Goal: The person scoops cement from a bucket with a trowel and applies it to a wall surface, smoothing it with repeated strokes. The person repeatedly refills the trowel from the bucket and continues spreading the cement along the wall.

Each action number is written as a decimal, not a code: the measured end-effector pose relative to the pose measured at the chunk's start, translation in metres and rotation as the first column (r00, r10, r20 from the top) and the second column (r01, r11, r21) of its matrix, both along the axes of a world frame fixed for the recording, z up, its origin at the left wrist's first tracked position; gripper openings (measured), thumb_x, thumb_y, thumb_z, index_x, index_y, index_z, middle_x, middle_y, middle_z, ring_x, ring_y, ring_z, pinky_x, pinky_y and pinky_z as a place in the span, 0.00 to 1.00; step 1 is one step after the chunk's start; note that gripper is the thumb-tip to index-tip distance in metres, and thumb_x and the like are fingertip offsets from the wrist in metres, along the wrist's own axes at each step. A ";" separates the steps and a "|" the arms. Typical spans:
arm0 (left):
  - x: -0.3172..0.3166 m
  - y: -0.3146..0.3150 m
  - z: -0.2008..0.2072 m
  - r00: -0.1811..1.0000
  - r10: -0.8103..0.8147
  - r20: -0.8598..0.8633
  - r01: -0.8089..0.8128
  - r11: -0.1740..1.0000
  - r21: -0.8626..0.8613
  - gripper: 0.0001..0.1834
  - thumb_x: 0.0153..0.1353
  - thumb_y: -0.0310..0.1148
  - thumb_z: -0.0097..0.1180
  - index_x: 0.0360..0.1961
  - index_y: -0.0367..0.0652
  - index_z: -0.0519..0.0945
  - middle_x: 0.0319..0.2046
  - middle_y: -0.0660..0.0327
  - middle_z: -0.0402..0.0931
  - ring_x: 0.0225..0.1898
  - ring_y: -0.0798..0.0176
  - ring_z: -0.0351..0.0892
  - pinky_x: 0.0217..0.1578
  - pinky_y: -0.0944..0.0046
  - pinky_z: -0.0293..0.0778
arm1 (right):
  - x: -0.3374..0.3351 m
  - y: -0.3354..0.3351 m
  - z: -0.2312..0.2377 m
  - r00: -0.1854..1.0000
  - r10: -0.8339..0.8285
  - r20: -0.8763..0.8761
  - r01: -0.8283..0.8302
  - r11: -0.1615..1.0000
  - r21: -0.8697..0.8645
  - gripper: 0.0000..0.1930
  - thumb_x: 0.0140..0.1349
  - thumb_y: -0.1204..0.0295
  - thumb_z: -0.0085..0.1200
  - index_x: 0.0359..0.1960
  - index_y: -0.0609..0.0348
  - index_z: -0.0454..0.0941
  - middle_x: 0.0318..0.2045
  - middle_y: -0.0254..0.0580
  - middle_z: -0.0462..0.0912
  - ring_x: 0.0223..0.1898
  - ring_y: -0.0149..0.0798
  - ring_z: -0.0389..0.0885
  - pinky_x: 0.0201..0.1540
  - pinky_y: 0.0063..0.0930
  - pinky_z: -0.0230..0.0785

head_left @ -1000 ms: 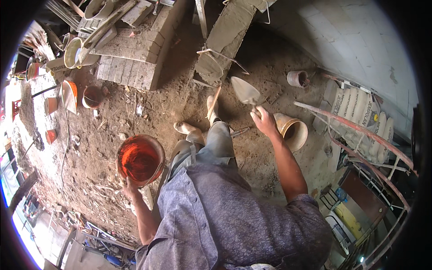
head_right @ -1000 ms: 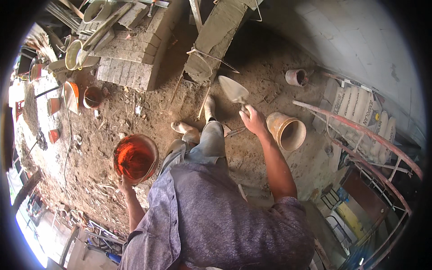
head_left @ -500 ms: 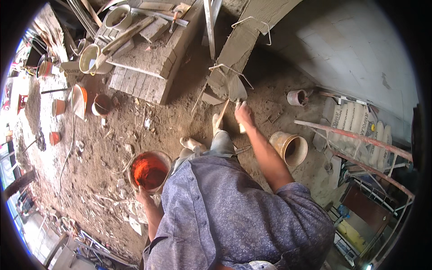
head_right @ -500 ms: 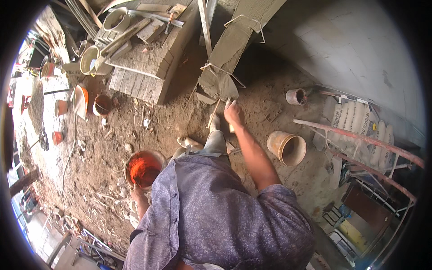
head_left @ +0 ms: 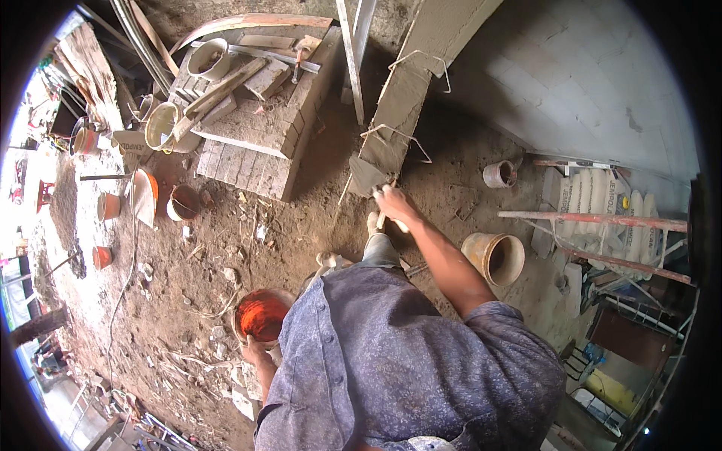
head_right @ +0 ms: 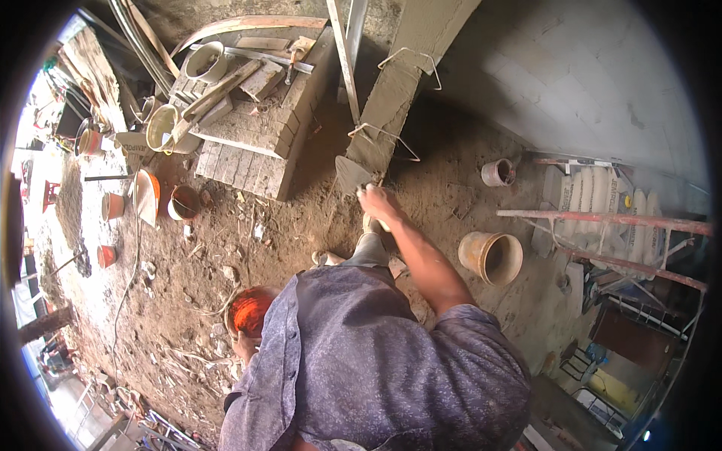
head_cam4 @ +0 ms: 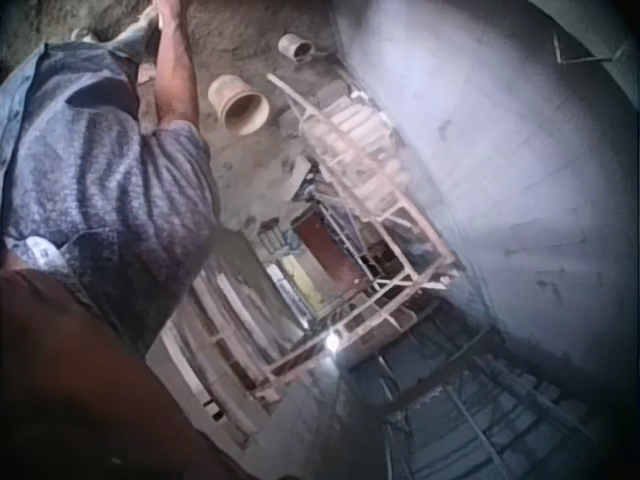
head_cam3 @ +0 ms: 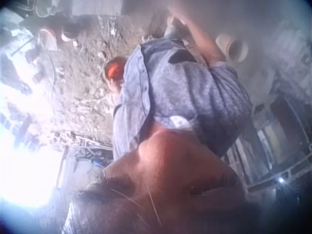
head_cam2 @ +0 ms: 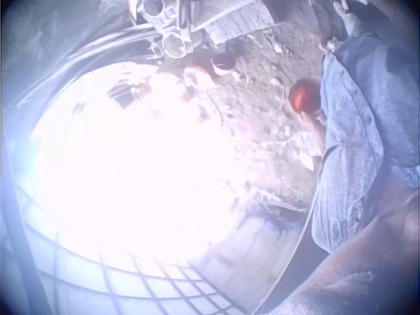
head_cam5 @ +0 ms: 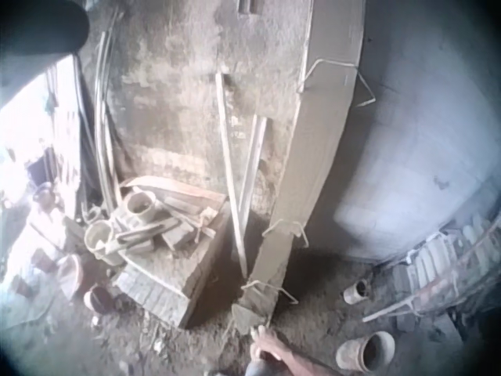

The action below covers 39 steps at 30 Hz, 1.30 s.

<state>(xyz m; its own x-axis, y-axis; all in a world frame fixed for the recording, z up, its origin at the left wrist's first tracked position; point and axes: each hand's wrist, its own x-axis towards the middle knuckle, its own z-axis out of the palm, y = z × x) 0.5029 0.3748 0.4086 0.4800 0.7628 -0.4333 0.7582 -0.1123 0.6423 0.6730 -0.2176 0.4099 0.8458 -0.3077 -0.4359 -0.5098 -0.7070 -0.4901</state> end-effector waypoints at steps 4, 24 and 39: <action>-0.007 -0.001 -0.009 0.999 0.011 0.049 -0.014 0.999 0.053 0.26 0.65 0.31 0.58 0.63 0.31 0.73 0.54 0.48 0.79 0.50 0.53 0.80 0.52 0.56 0.75 | -0.004 -0.031 0.044 0.992 0.120 -0.040 -0.126 0.973 -0.193 0.19 0.71 0.54 0.46 0.46 0.58 0.75 0.37 0.65 0.84 0.41 0.67 0.84 0.43 0.57 0.76; 0.031 -0.017 0.000 0.973 -0.230 0.023 0.229 0.973 0.033 0.25 0.65 0.33 0.59 0.61 0.35 0.75 0.53 0.51 0.80 0.51 0.55 0.80 0.53 0.57 0.75 | 0.040 -0.073 -0.023 0.985 -0.169 -0.017 0.153 0.924 -0.350 0.17 0.69 0.62 0.45 0.51 0.61 0.78 0.41 0.61 0.86 0.44 0.59 0.87 0.44 0.52 0.80; 0.027 -0.013 -0.007 0.982 -0.186 0.008 0.186 0.982 -0.033 0.24 0.64 0.29 0.58 0.62 0.35 0.75 0.55 0.52 0.79 0.51 0.55 0.79 0.54 0.57 0.73 | -0.014 -0.032 -0.043 0.878 -0.475 0.068 0.479 0.861 -0.169 0.23 0.71 0.54 0.40 0.47 0.62 0.77 0.38 0.62 0.85 0.33 0.57 0.87 0.42 0.49 0.80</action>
<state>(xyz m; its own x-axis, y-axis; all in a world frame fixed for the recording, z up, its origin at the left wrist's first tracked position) 0.5298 0.3621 0.4021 0.6147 0.6448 -0.4543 0.7227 -0.2297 0.6518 0.6593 -0.2493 0.3669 0.5853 -0.7454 -0.3191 -0.7968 -0.4558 -0.3967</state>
